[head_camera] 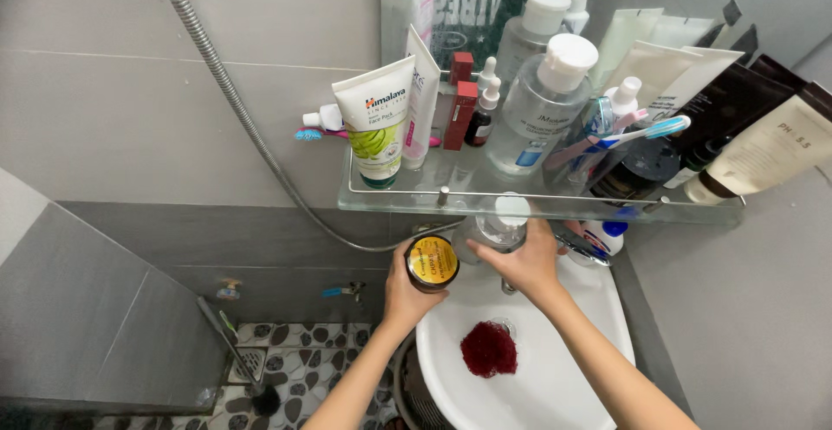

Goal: The person scrubs the bathroom floor with a long-handled brush and a blue cleaning bottle, then rinses the floor with a handheld shower head. They also wash a red scrubbing pad and a yellow-lidded jar at the sink, placing the jar on the shelf afterward.

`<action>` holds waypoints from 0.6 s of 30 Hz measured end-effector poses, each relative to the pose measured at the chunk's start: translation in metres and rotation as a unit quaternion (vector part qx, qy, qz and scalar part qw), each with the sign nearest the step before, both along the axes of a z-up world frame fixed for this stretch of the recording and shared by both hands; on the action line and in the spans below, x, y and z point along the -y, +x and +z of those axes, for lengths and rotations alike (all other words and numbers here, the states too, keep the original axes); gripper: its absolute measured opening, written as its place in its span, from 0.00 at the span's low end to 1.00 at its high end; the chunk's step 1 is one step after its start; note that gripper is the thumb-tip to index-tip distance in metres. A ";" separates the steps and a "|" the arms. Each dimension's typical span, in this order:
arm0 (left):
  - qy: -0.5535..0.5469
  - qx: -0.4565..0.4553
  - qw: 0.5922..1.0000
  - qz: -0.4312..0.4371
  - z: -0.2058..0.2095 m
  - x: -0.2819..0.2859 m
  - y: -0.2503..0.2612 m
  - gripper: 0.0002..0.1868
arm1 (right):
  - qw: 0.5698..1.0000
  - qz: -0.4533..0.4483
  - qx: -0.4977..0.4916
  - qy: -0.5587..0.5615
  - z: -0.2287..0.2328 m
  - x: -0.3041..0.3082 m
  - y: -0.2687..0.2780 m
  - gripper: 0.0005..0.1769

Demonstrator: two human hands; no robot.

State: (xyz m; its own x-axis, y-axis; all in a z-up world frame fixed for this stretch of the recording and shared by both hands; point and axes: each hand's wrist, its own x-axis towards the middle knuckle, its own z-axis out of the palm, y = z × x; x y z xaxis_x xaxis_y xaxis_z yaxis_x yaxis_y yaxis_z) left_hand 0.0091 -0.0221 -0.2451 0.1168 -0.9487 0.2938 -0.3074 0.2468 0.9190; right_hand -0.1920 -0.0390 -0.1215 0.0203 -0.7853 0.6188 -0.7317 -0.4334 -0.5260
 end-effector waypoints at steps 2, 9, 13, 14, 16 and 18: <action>-0.033 0.038 0.999 -0.012 0.000 0.004 -0.006 0.60 | 0.999 0.030 0.008 -0.018 0.003 -0.001 0.000 0.45; 0.021 0.054 0.998 -0.038 -0.005 0.018 -0.034 0.65 | 0.998 0.039 0.041 0.037 0.001 0.005 0.011 0.44; 0.019 0.144 0.989 0.011 -0.009 0.029 -0.043 0.67 | 0.993 0.041 0.055 0.099 0.009 0.018 0.008 0.43; 0.038 0.159 0.986 0.022 -0.010 0.031 -0.045 0.68 | 0.991 0.038 0.060 0.114 0.011 0.021 0.007 0.44; 0.051 0.156 0.986 0.023 -0.010 0.035 -0.049 0.70 | 0.994 0.058 0.039 0.080 0.013 0.026 0.004 0.45; 0.064 0.152 0.986 0.024 -0.011 0.037 -0.053 0.71 | 0.995 0.071 0.028 0.069 0.014 0.030 0.002 0.48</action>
